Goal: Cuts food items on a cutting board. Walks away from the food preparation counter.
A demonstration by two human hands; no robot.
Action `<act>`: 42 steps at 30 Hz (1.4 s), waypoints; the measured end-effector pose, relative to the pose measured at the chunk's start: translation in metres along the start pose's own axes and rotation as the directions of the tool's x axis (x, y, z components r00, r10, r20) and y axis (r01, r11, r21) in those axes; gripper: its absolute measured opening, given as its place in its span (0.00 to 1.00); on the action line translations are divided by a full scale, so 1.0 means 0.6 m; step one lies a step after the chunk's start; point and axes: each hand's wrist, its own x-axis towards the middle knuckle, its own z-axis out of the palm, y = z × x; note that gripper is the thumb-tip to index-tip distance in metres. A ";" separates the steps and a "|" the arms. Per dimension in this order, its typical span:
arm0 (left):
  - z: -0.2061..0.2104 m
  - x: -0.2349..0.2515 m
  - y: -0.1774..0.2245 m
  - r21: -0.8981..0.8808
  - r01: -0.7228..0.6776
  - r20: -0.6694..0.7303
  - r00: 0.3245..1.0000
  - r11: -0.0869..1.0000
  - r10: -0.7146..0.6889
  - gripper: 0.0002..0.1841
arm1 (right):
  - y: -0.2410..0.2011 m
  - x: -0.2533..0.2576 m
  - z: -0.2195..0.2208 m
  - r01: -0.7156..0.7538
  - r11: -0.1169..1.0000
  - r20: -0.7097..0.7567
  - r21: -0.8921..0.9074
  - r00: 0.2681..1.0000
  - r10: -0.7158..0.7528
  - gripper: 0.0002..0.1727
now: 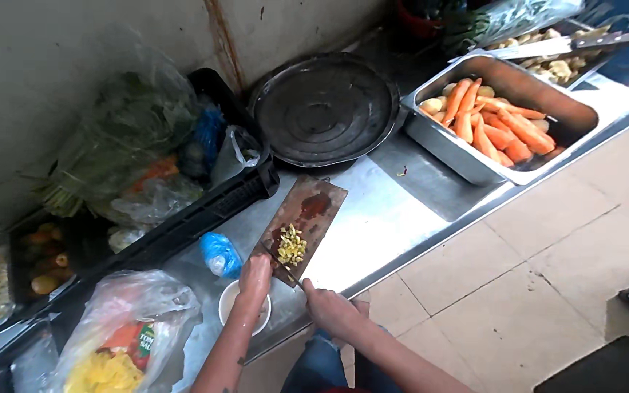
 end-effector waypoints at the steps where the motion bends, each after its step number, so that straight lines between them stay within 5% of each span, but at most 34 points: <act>1: -0.001 0.002 -0.001 -0.002 -0.005 0.013 1.000 1.000 0.005 0.09 | -0.002 0.004 -0.001 0.001 1.000 -0.001 -0.010 1.000 -0.001 0.22; 8: 0.005 0.002 -0.008 -0.088 -0.035 -0.017 0.999 0.996 0.034 0.09 | -0.034 0.069 -0.020 0.010 0.999 -0.063 -0.049 0.998 -0.013 0.21; 16: 0.013 -0.010 -0.018 -0.406 -0.131 -0.303 0.953 0.904 0.002 0.05 | -0.001 0.036 -0.066 0.151 0.988 -0.294 0.045 0.947 -0.131 0.17; 19: 0.013 -0.023 -0.013 -0.389 -0.116 -0.355 0.934 0.914 -0.033 0.07 | 0.025 0.010 -0.076 0.193 0.980 -0.391 0.042 0.906 -0.162 0.20; 21: 0.015 -0.042 0.001 -0.282 -0.018 -0.248 0.967 0.959 -0.055 0.12 | 0.044 0.001 -0.077 0.208 0.978 -0.433 0.027 0.884 -0.176 0.24; 24: 0.005 -0.048 0.026 -0.139 0.155 0.111 0.984 0.978 -0.140 0.22 | 0.070 -0.008 -0.074 0.188 0.982 -0.420 0.000 0.892 -0.171 0.27; 27: 0.000 -0.030 0.035 -0.134 0.143 0.131 0.983 0.981 -0.126 0.16 | 0.093 -0.017 -0.067 0.164 0.986 -0.388 0.004 0.910 -0.150 0.27; 30: -0.007 -0.021 0.039 -0.203 0.160 0.044 0.987 0.966 -0.154 0.16 | 0.103 -0.024 -0.064 0.143 0.990 -0.398 -0.006 0.908 -0.133 0.27; 32: 0.001 -0.035 0.042 -0.306 0.103 -0.158 0.975 0.946 -0.157 0.16 | 0.102 -0.028 -0.069 0.107 0.993 -0.404 -0.042 0.908 -0.115 0.27; 36: 0.076 -0.079 0.089 -0.272 -0.262 -0.591 0.805 0.926 0.054 0.17 | 0.092 -0.034 -0.081 0.065 0.992 -0.352 -0.112 0.931 -0.101 0.29; 39: 0.126 -0.078 0.116 -0.164 -0.280 -0.573 0.807 0.946 0.139 0.19 | 0.091 -0.038 -0.087 0.075 0.986 -0.305 -0.147 0.945 -0.117 0.30; 42: 0.141 -0.053 0.104 -0.210 -0.166 -0.583 0.812 0.964 0.014 0.19 | 0.108 -0.054 -0.101 0.061 0.981 -0.287 -0.182 0.951 -0.112 0.31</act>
